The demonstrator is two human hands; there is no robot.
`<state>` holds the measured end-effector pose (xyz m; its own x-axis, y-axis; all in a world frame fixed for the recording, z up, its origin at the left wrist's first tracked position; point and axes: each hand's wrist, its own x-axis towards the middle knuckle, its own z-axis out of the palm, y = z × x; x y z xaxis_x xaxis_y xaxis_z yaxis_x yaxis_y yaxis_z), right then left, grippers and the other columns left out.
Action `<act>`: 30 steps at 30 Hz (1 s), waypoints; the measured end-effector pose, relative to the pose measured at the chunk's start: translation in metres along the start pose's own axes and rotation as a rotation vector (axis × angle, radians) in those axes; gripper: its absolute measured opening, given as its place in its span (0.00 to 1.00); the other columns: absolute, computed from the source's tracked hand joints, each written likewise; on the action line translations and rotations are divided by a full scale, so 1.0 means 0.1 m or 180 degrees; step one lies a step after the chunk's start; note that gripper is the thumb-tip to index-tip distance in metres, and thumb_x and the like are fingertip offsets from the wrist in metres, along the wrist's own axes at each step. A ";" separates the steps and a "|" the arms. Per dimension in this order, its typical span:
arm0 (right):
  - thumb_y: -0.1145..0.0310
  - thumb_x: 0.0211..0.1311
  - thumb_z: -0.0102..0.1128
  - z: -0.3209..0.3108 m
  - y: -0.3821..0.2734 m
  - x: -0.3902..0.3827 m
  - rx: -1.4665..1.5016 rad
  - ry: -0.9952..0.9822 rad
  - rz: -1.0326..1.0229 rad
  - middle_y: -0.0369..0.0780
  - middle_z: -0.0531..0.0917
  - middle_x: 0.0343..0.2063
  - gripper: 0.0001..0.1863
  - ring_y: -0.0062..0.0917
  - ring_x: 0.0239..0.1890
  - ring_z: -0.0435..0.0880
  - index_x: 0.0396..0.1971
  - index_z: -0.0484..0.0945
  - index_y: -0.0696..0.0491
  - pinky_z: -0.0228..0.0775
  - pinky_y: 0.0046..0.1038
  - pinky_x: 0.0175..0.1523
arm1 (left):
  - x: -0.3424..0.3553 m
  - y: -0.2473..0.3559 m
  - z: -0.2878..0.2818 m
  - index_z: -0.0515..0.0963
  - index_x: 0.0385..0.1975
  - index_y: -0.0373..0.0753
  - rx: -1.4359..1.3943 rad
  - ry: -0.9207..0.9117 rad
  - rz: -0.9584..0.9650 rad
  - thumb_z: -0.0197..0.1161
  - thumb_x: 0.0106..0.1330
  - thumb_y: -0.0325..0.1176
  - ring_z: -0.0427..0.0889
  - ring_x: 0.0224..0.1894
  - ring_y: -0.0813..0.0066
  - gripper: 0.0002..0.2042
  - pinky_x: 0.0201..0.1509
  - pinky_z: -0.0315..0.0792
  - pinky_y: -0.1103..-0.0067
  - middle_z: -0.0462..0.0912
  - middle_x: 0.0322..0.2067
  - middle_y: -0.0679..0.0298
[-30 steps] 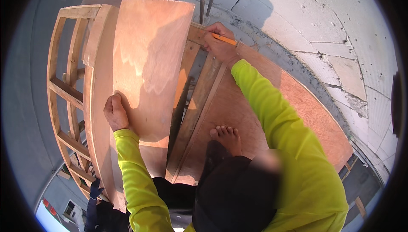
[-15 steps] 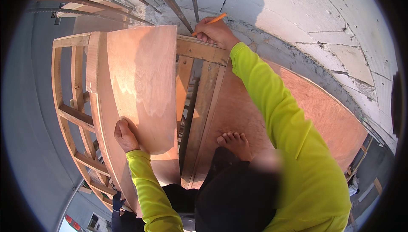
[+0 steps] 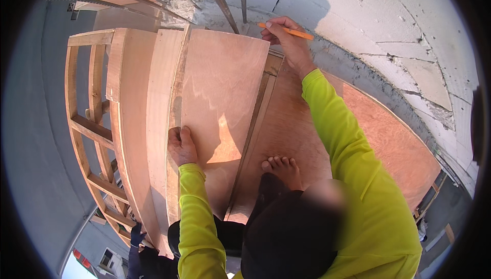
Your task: The person positions a wooden panel into a curved wooden frame, marks it with a pencil, measures with a tape measure, and cuts it with a hand saw. The person then fits the cut panel into the frame.
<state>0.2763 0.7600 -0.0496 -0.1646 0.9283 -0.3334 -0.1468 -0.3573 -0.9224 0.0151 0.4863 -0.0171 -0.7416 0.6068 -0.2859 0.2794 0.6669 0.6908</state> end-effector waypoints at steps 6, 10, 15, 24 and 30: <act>0.68 0.65 0.65 -0.18 -0.08 -0.25 -0.1304 -0.0318 -0.0265 0.36 0.88 0.37 0.08 0.18 0.41 0.84 0.40 0.84 0.56 0.75 0.20 0.48 | -0.15 -0.10 0.25 0.76 0.30 0.33 0.0160 0.0045 -0.0064 0.66 0.63 0.42 0.78 0.27 0.68 0.16 0.36 0.74 0.71 0.81 0.24 0.59; 0.69 0.64 0.66 -0.23 -0.12 -0.38 -0.1406 -0.0221 -0.0136 0.35 0.88 0.39 0.08 0.16 0.42 0.82 0.40 0.85 0.56 0.74 0.19 0.48 | -0.23 -0.15 0.32 0.78 0.33 0.34 0.0203 0.0138 0.0128 0.65 0.63 0.43 0.84 0.31 0.61 0.15 0.39 0.76 0.68 0.84 0.28 0.54; 0.66 0.67 0.65 -0.22 -0.11 -0.44 -0.1390 -0.0074 -0.0383 0.36 0.88 0.40 0.10 0.17 0.43 0.83 0.42 0.85 0.56 0.74 0.20 0.49 | -0.24 -0.06 0.23 0.79 0.35 0.35 0.0459 0.0256 0.0306 0.62 0.65 0.42 0.84 0.31 0.57 0.14 0.40 0.77 0.67 0.84 0.28 0.52; 0.65 0.70 0.62 -0.19 0.04 -0.48 -0.1499 0.0017 -0.0909 0.39 0.88 0.37 0.12 0.17 0.41 0.83 0.46 0.84 0.56 0.74 0.20 0.46 | 0.59 -0.13 -0.36 0.78 0.33 0.36 0.0176 0.0796 0.0308 0.60 0.66 0.43 0.76 0.27 0.68 0.15 0.38 0.74 0.71 0.79 0.23 0.57; 0.66 0.70 0.62 -0.25 0.19 -0.50 -0.1972 -0.0040 -0.1133 0.39 0.88 0.35 0.12 0.16 0.36 0.82 0.47 0.83 0.56 0.73 0.20 0.43 | 0.79 -0.28 -0.38 0.80 0.34 0.35 0.0282 0.0772 0.0210 0.60 0.66 0.46 0.75 0.28 0.71 0.17 0.38 0.73 0.72 0.79 0.24 0.62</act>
<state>0.3057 0.7094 -0.0557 -0.2215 0.9751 0.0075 0.3868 0.0949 -0.9173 -0.0745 0.4988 -0.0338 -0.8415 0.5361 -0.0672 0.3764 0.6710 0.6388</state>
